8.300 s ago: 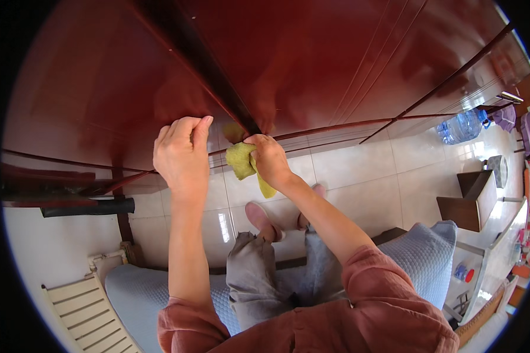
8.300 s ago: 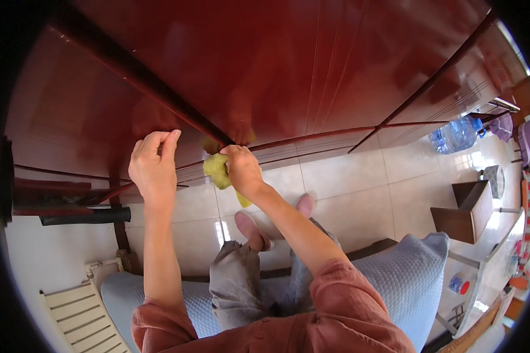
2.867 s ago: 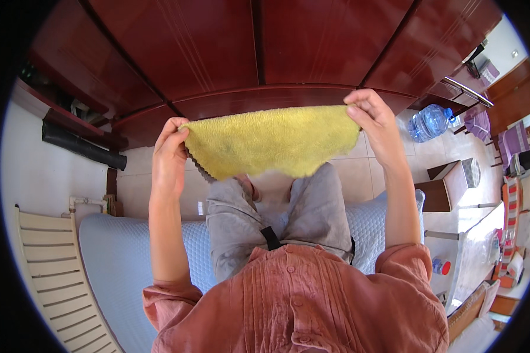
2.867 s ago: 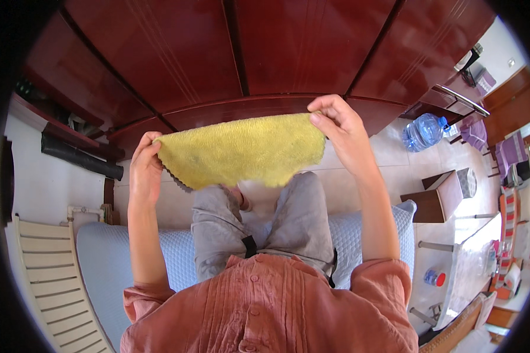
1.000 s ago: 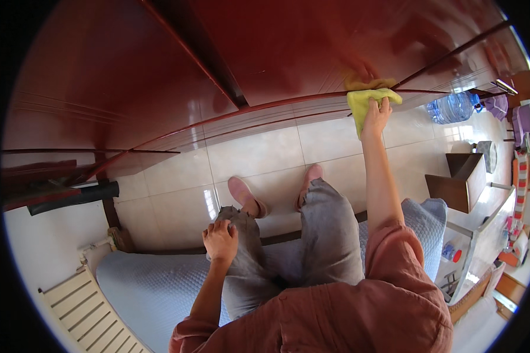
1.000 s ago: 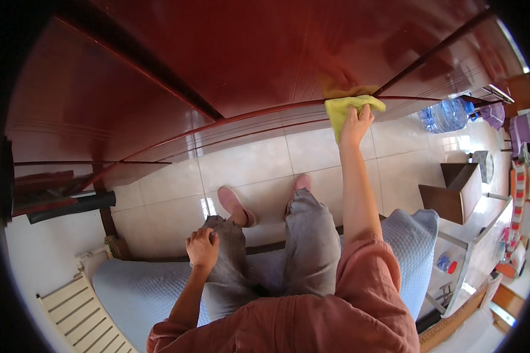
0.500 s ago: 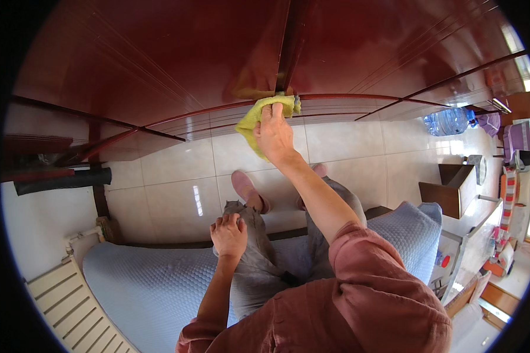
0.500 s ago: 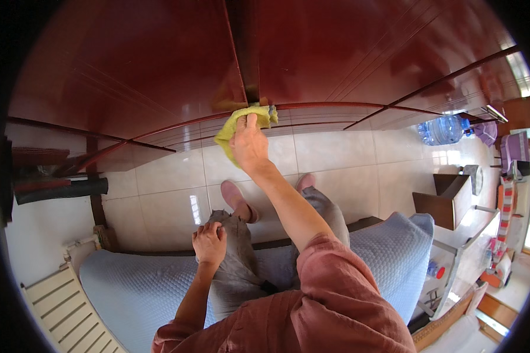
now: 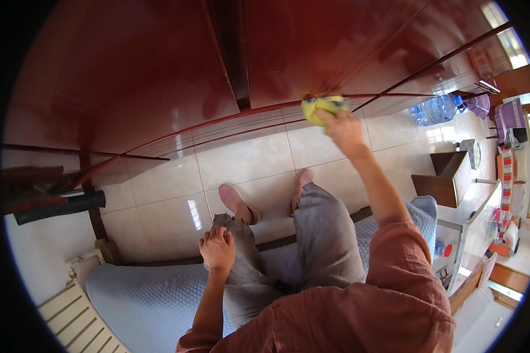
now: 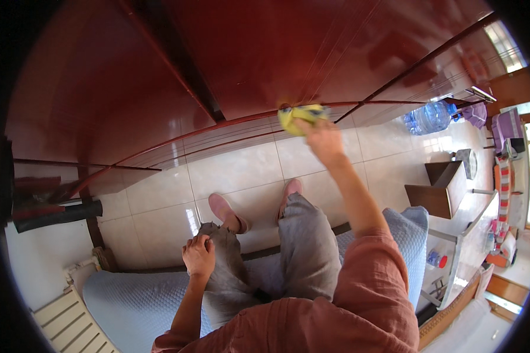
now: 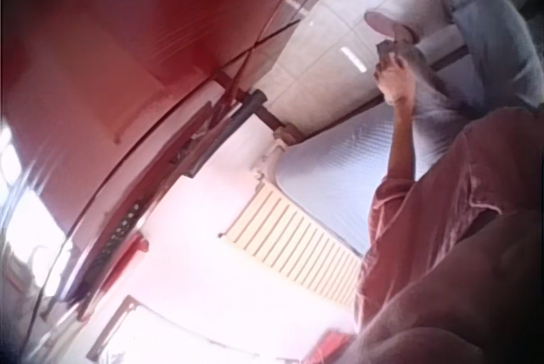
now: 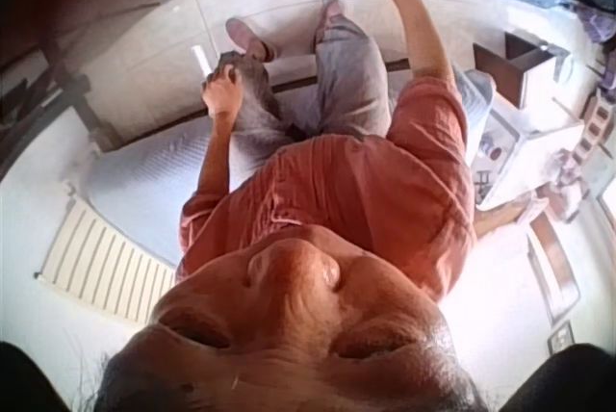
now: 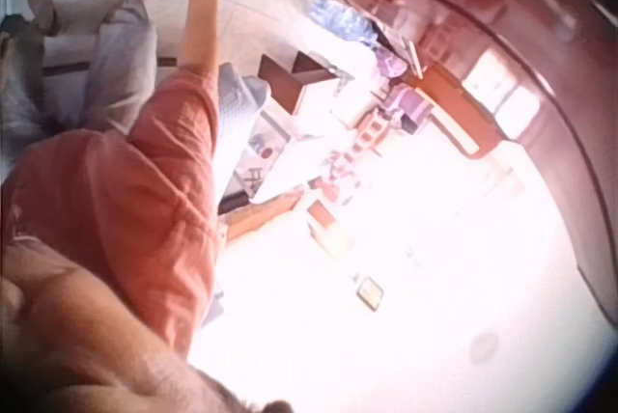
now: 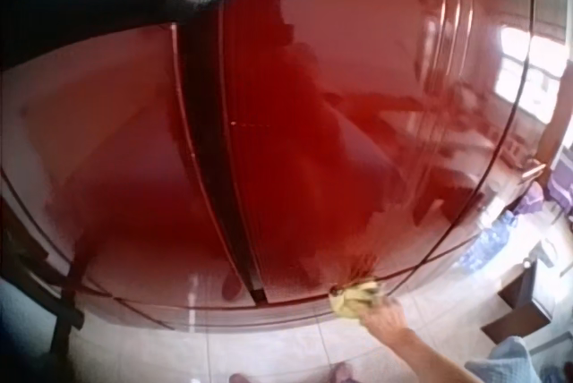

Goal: The person wipes the surface of a reddish-brown wooden cabinet and a matching table using a yellow cloth. They clean the vertical sides and the top surface of the furniture, moving around the room to reach different sections.

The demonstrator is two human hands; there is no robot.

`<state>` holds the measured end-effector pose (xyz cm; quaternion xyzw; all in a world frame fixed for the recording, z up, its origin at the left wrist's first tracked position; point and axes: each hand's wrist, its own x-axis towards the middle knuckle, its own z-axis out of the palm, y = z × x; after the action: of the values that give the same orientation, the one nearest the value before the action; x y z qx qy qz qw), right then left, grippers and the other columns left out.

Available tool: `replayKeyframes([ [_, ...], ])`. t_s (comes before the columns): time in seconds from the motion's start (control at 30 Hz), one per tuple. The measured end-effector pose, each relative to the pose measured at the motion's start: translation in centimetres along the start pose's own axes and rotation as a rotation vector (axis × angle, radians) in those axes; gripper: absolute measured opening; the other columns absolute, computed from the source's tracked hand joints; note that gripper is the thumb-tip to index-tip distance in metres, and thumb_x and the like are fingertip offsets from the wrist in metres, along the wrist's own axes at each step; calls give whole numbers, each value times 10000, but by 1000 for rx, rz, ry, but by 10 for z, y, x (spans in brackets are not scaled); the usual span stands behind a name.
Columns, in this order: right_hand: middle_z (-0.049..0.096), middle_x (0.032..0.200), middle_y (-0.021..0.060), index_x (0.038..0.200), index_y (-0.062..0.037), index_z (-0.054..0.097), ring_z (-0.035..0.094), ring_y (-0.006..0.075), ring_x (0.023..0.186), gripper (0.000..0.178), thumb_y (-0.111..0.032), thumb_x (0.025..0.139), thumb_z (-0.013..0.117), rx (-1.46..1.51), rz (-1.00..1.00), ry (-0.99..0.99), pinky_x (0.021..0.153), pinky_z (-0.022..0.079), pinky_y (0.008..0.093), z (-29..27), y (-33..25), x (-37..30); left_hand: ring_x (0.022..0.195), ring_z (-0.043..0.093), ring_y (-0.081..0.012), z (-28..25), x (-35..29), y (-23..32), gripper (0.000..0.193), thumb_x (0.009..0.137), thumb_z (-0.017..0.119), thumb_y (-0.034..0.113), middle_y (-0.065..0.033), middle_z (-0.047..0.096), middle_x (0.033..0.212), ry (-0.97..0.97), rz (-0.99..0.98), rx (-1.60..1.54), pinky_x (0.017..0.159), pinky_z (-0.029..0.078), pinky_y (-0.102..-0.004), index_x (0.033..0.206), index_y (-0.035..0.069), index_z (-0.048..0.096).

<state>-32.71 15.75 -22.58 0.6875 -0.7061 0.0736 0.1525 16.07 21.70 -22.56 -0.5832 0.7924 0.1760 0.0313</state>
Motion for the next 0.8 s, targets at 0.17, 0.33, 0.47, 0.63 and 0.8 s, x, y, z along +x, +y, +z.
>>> replayKeyframes([
  [0.17, 720, 977, 220, 1435, -182, 574, 701, 379, 907, 553, -166, 884, 610, 27, 756, -101, 793, 559, 477, 2, 147, -101, 991, 649, -289, 1, 3, 5, 92, 907, 654, 210, -50, 714, 982, 0, -4, 41, 890, 476, -453, 953, 137, 686],
  [0.33, 686, 1173, 80, 1473, 27, 499, 666, 171, 1028, 588, -36, 898, 603, 1366, 1055, 244, 870, 541, 301, -26, 123, -76, 1004, 645, -288, 0, 4, 9, 112, 905, 653, 232, -50, 707, 1013, -59, -8, 86, 894, 471, -457, 952, 136, 686],
  [0.47, 569, 1319, 129, 1435, -118, 481, 679, 347, 1012, 636, -61, 827, 659, 346, 556, 41, 803, 560, 405, -4, 84, -34, 1007, 646, -288, 0, 7, 11, 120, 907, 650, 238, -55, 706, 1004, -35, 11, 78, 900, 471, -457, 957, 135, 687],
  [0.63, 499, 1414, 127, 1437, -134, 446, 666, 411, 921, 680, -59, 794, 654, 180, 665, -50, 730, 551, 474, -14, 68, -29, 1009, 646, -290, 2, 2, 7, 126, 909, 647, 243, -54, 705, 997, -35, -20, 65, 904, 469, -460, 965, 138, 689],
  [0.8, 483, 1498, 104, 1441, -123, 447, 687, 413, 894, 724, -36, 756, 666, 85, 665, 50, 732, 559, 492, -12, 64, -20, 996, 645, -298, -3, 4, 4, 101, 915, 639, 221, -53, 703, 978, -14, 4, 27, 872, 476, -465, 960, 141, 681],
])
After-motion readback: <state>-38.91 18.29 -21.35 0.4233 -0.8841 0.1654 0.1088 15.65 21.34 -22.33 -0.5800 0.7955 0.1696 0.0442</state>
